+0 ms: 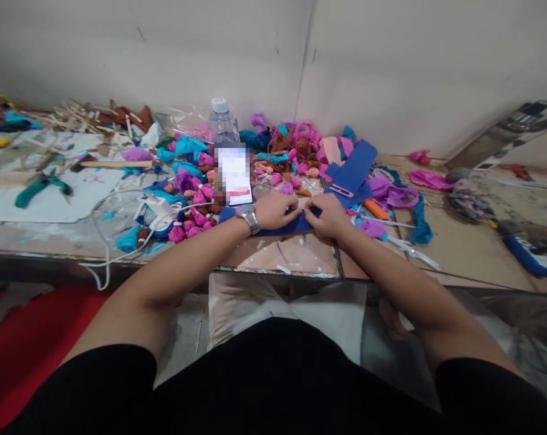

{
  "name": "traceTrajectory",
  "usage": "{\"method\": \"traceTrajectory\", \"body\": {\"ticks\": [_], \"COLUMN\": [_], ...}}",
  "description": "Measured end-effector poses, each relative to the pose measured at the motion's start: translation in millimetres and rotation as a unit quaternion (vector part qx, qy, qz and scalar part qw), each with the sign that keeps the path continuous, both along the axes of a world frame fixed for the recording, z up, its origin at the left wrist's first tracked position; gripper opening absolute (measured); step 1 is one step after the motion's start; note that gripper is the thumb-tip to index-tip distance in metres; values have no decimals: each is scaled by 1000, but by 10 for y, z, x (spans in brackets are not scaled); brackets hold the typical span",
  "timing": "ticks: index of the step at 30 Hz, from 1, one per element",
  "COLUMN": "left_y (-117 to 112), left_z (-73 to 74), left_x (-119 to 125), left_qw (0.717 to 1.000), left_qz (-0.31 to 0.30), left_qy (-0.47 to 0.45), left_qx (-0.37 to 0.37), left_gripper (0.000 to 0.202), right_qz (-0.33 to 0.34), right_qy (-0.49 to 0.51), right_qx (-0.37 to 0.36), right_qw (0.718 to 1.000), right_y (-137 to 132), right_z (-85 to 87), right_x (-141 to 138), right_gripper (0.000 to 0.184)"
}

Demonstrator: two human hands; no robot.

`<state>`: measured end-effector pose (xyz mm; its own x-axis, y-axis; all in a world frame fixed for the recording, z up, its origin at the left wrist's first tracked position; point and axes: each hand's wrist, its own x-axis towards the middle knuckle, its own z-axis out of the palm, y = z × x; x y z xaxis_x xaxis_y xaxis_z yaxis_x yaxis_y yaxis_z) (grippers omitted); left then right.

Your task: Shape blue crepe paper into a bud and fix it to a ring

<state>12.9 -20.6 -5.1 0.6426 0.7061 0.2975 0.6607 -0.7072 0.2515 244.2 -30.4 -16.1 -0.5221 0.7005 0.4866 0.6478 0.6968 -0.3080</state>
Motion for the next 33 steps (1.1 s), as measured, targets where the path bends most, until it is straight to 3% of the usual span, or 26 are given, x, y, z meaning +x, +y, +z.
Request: {"method": "traceTrajectory", "body": {"ticks": [4, 12, 20, 33], "left_y": [2, 4, 8, -9], "left_z": [3, 1, -6, 36], "left_x": [8, 16, 11, 6], "left_qw": [1000, 999, 1000, 1000], "left_qz": [-13, 27, -16, 8], "left_qy": [8, 25, 1, -10], "left_qx": [-1, 7, -2, -16], "left_gripper": [34, 45, 30, 30], "right_qz": [9, -8, -5, -13], "right_qy": [5, -24, -12, -24], "right_qx": [-1, 9, 2, -1], "right_qw": [1000, 1000, 1000, 1000], "right_y": [1, 8, -20, -12], "right_z": [2, -3, 23, 5], "right_x": [4, 9, -8, -10], "right_gripper": [13, 16, 15, 20]}}
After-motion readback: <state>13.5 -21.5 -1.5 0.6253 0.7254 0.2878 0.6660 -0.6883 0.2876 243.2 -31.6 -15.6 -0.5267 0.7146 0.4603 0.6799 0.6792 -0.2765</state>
